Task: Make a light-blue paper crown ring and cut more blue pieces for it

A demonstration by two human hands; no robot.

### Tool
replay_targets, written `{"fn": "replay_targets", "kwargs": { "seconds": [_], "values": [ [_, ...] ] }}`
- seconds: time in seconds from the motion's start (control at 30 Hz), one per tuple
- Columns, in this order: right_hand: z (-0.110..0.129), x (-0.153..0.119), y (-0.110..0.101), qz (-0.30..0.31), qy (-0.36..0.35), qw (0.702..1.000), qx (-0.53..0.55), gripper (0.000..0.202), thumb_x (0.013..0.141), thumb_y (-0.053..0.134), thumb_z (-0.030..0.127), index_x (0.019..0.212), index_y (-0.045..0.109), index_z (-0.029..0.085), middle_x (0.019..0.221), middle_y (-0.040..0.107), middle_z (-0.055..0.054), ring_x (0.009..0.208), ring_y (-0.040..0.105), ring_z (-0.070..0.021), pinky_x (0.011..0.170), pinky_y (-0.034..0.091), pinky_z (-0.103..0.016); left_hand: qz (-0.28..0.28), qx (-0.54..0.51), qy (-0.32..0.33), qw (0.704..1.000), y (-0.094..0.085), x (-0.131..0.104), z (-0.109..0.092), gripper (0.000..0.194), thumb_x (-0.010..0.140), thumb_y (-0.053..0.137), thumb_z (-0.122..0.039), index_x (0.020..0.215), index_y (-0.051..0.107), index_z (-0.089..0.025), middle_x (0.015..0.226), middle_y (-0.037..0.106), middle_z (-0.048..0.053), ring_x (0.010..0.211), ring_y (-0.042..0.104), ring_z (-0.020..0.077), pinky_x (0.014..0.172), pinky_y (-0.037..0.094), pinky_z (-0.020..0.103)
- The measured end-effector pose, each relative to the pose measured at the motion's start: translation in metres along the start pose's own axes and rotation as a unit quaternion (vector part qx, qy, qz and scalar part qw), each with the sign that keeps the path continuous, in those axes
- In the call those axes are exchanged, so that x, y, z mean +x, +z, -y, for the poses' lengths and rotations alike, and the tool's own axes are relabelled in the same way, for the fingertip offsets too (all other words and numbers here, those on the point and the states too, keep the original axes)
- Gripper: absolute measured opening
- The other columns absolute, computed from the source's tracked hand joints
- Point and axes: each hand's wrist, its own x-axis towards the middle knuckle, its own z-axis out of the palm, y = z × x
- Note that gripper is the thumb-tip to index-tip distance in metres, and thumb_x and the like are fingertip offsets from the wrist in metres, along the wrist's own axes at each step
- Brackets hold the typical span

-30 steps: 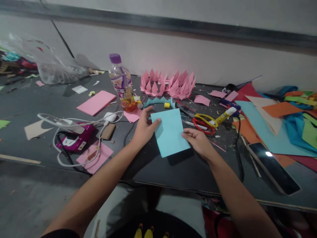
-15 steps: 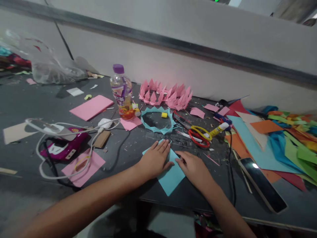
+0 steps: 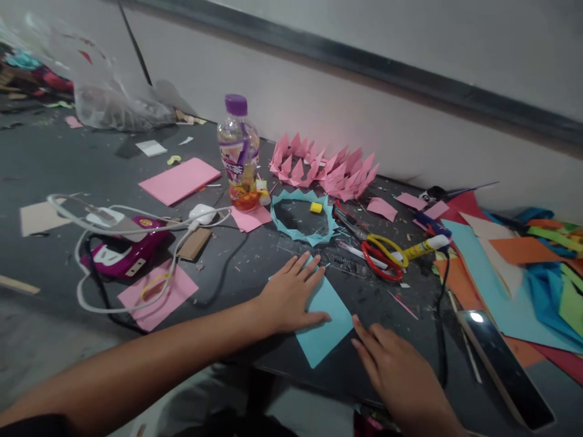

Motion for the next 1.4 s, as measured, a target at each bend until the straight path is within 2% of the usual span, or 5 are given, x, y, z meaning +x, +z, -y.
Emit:
{"fn": "replay_targets", "kwargs": {
  "seconds": [0.3, 0.4, 0.5, 0.7, 1.4],
  "values": [
    [-0.046, 0.111, 0.019, 0.043, 0.031, 0.981, 0.184, 0.020, 0.079, 0.056, 0.021, 0.098, 0.061, 0.018, 0.109, 0.061, -0.011, 0.107, 0.057, -0.0247, 0.090, 0.045, -0.040, 0.027, -0.032, 0.157, 0.987, -0.015, -0.006, 0.000, 0.067, 0.083, 0.048, -0.056, 0.135, 0.039, -0.016, 0.145, 0.034, 0.015, 0.135, 0.026, 0.0319, 0.108, 0.011, 0.059],
    [-0.057, 0.134, 0.026, 0.131, 0.040, 0.965, 0.226, 0.027, 0.074, 0.062, 0.019, 0.100, 0.058, 0.016, 0.102, 0.062, -0.010, 0.096, 0.060, -0.0213, 0.084, 0.047, -0.037, 0.009, -0.025, 0.124, 0.992, -0.019, -0.021, -0.019, 0.045, 0.088, 0.047, -0.029, 0.129, 0.045, -0.013, 0.141, 0.041, 0.014, 0.131, 0.035, 0.0279, 0.108, 0.020, 0.053],
    [-0.062, 0.143, 0.022, 0.199, 0.049, 0.949, 0.240, 0.032, 0.072, 0.063, 0.021, 0.103, 0.055, 0.016, 0.094, 0.062, -0.007, 0.086, 0.060, -0.0186, 0.078, 0.047, -0.033, 0.000, -0.058, 0.058, 0.997, -0.015, -0.040, -0.039, 0.050, 0.088, 0.043, -0.046, 0.126, 0.048, -0.013, 0.138, 0.045, 0.015, 0.128, 0.040, 0.0289, 0.104, 0.032, 0.049],
    [-0.055, 0.136, 0.006, 0.244, 0.063, 0.946, 0.206, 0.026, 0.071, 0.057, 0.027, 0.096, 0.054, 0.017, 0.090, 0.060, -0.007, 0.082, 0.059, -0.0194, 0.073, 0.045, -0.031, 0.016, -0.082, 0.068, 0.994, -0.005, -0.060, -0.045, 0.043, 0.089, 0.043, -0.037, 0.126, 0.047, -0.015, 0.141, 0.042, 0.013, 0.130, 0.037, 0.0271, 0.107, 0.028, 0.048],
    [-0.012, 0.040, 0.001, -0.081, -0.098, 0.990, 0.062, 0.037, 0.086, 0.041, 0.010, 0.114, 0.062, 0.022, 0.108, 0.069, -0.005, 0.096, 0.066, -0.0170, 0.084, 0.051, -0.029, -0.038, -0.054, 0.113, 0.991, -0.002, -0.066, -0.043, 0.012, 0.089, 0.048, -0.019, 0.087, 0.060, -0.016, 0.104, 0.067, 0.006, 0.096, 0.059, 0.0188, 0.083, 0.044, 0.033]
  ]
}}
